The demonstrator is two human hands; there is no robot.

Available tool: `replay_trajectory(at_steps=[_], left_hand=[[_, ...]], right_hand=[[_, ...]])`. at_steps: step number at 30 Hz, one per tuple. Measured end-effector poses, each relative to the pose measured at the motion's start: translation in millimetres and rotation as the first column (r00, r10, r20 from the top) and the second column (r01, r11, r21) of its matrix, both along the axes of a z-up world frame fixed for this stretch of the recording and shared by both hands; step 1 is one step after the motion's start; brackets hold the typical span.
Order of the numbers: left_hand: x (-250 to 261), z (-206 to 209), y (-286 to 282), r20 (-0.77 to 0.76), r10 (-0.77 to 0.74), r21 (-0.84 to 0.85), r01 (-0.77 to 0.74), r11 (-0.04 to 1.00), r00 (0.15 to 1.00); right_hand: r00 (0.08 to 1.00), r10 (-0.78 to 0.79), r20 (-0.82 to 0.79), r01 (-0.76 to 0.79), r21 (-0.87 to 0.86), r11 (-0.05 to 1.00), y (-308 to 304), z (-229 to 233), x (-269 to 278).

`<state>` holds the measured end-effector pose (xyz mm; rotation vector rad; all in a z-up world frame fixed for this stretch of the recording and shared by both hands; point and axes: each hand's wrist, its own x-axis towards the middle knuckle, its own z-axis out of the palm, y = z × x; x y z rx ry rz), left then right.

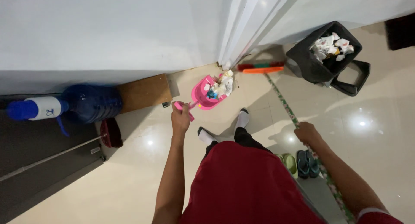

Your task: Sweeping the floor with a broom and collecting debris into a dustpan before emptying it into a trash bin.

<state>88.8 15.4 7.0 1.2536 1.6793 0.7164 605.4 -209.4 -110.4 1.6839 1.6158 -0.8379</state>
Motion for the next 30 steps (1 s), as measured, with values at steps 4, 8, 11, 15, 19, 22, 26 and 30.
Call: replay_trajectory(at_steps=[4, 8, 11, 15, 19, 22, 26, 30], left_hand=[[8, 4, 1, -0.002, 0.000, -0.006, 0.000, 1.000, 1.000], [17, 19, 5, -0.016, 0.012, -0.104, -0.013, 0.994, 1.000], [10, 5, 5, -0.007, 0.015, -0.059, -0.015, 0.998, 1.000], [5, 6, 2, -0.045, 0.031, -0.059, -0.033, 0.998, 0.999], [-1, -2, -4, -0.061, 0.026, -0.063, -0.030, 0.998, 0.998], [-2, 2, -8, -0.049, 0.026, -0.038, -0.028, 0.999, 0.998], [3, 3, -13, -0.050, 0.048, -0.043, -0.050, 0.998, 0.998], [12, 12, -19, -0.010, 0.143, -0.088, -0.143, 0.986, 0.990]], right_hand=[[0.998, 0.044, 0.039, -0.047, 0.092, 0.995, 20, -43, 12], [0.533, -0.811, -0.243, 0.842, 0.059, 0.535, 69, -8, -49], [0.976, -0.204, -0.076, 0.206, 0.018, 0.978, 44, -45, -53], [0.888, 0.459, -0.019, -0.459, 0.002, 0.888, -16, -12, -43], [0.979, 0.166, -0.121, -0.163, 0.038, 0.986, -38, 13, -29], [0.976, -0.185, -0.117, 0.187, 0.008, 0.982, -33, -12, -20], [0.894, -0.403, -0.197, 0.412, 0.006, 0.911, -1, -31, -22], [0.461, -0.849, -0.258, 0.845, -0.166, 0.509, 17, -10, -83]])
